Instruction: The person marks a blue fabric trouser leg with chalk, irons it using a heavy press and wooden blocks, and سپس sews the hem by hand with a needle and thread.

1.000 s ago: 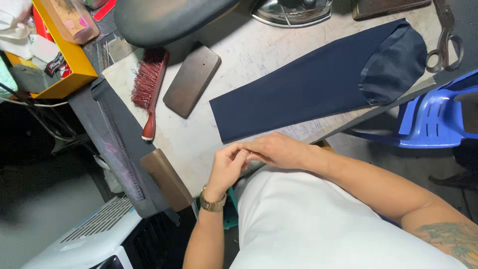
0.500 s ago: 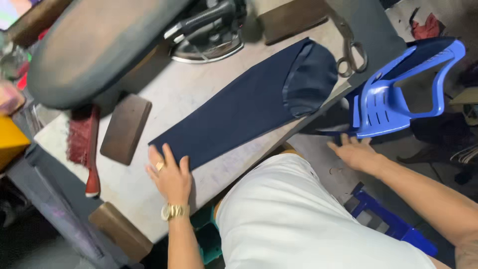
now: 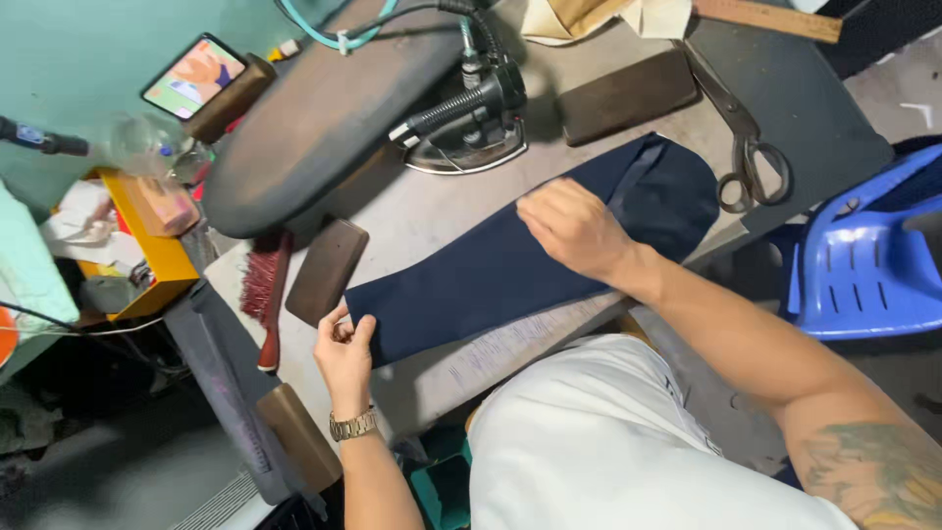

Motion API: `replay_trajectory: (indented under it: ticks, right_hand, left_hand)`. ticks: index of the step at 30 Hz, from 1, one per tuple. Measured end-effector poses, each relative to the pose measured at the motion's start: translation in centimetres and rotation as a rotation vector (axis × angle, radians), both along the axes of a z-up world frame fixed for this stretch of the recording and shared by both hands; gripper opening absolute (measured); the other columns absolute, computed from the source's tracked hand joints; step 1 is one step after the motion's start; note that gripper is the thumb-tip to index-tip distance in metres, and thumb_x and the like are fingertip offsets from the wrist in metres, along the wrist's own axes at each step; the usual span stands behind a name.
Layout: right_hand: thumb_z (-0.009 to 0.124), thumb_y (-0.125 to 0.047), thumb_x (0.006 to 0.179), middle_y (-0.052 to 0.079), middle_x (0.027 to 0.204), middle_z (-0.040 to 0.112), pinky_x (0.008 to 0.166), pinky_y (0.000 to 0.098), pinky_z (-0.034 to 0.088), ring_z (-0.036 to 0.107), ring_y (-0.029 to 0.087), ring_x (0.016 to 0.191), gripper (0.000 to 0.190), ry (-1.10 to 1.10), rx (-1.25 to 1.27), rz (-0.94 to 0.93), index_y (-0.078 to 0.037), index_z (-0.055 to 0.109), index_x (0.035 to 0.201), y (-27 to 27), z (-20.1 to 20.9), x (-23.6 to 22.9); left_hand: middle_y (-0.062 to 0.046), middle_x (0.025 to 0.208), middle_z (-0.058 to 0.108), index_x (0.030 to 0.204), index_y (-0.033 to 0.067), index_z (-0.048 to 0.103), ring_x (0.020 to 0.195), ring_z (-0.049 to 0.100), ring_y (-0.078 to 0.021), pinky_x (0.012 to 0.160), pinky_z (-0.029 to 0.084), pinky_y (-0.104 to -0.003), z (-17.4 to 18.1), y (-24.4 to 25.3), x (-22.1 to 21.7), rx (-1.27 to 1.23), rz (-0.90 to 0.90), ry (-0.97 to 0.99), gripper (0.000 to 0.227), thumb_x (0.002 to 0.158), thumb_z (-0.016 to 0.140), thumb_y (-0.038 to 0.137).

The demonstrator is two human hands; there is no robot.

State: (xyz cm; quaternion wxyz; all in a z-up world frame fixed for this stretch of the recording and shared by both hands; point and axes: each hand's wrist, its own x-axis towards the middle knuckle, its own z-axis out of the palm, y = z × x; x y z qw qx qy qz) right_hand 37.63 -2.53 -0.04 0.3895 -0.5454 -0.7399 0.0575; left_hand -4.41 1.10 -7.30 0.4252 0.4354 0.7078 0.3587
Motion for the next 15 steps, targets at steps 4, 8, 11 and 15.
replay_trajectory:
  ticks: [4, 8, 11, 15]
  right_hand:
    - [0.063, -0.012, 0.103, 0.005, 0.096, 0.066, 0.088, 0.0350, 0.053, 0.066, 0.024, 0.095, 0.010, -0.039, 0.221, -0.012, -0.008, 0.072, 0.108, 9.9, -1.2, -1.5]
    - [0.078, -0.027, 0.088, 0.011, 0.115, 0.068, 0.107, 0.0462, 0.046, 0.063, 0.030, 0.114, 0.031, -0.461, 0.256, -0.039, -0.014, 0.072, 0.115, 17.7, -4.1, -2.1]
    - [0.059, -0.043, 0.104, 0.006, 0.096, 0.073, 0.085, 0.0364, 0.054, 0.071, 0.024, 0.089, 0.035, -0.494, 0.093, 0.068, -0.014, 0.071, 0.121, 20.2, -7.2, 2.1]
    - [0.058, -0.044, 0.103, 0.005, 0.096, 0.075, 0.085, 0.0360, 0.055, 0.072, 0.024, 0.088, 0.037, -0.548, 0.082, 0.106, -0.014, 0.072, 0.122, 19.7, -5.3, 5.2]
  left_hand:
    - [-0.015, 0.095, 0.074, 0.124, 0.0065, 0.072, 0.084, 0.071, -0.0260, 0.073, 0.058, -0.040, 1.9, 2.3, 1.1, 0.036, -0.125, 0.409, 0.038, 0.087, 0.080, 0.012]
    - [-0.025, 0.119, 0.070, 0.147, -0.0025, 0.048, 0.096, 0.075, -0.0294, 0.085, 0.065, -0.043, 2.8, 5.9, 6.7, 0.017, 0.152, -0.446, 0.051, 0.101, 0.065, 0.010]
    - [-0.030, 0.141, 0.056, 0.157, 0.0021, 0.036, 0.127, 0.062, -0.0408, 0.106, 0.052, -0.056, 2.4, 9.7, 10.0, -0.009, 0.339, -0.886, 0.068, 0.100, 0.071, 0.017]
    - [-0.016, 0.116, 0.067, 0.118, 0.0115, 0.060, 0.121, 0.066, -0.0372, 0.107, 0.052, -0.054, -2.2, 16.3, 12.5, -0.013, 0.493, -1.072, 0.038, 0.093, 0.083, 0.029]
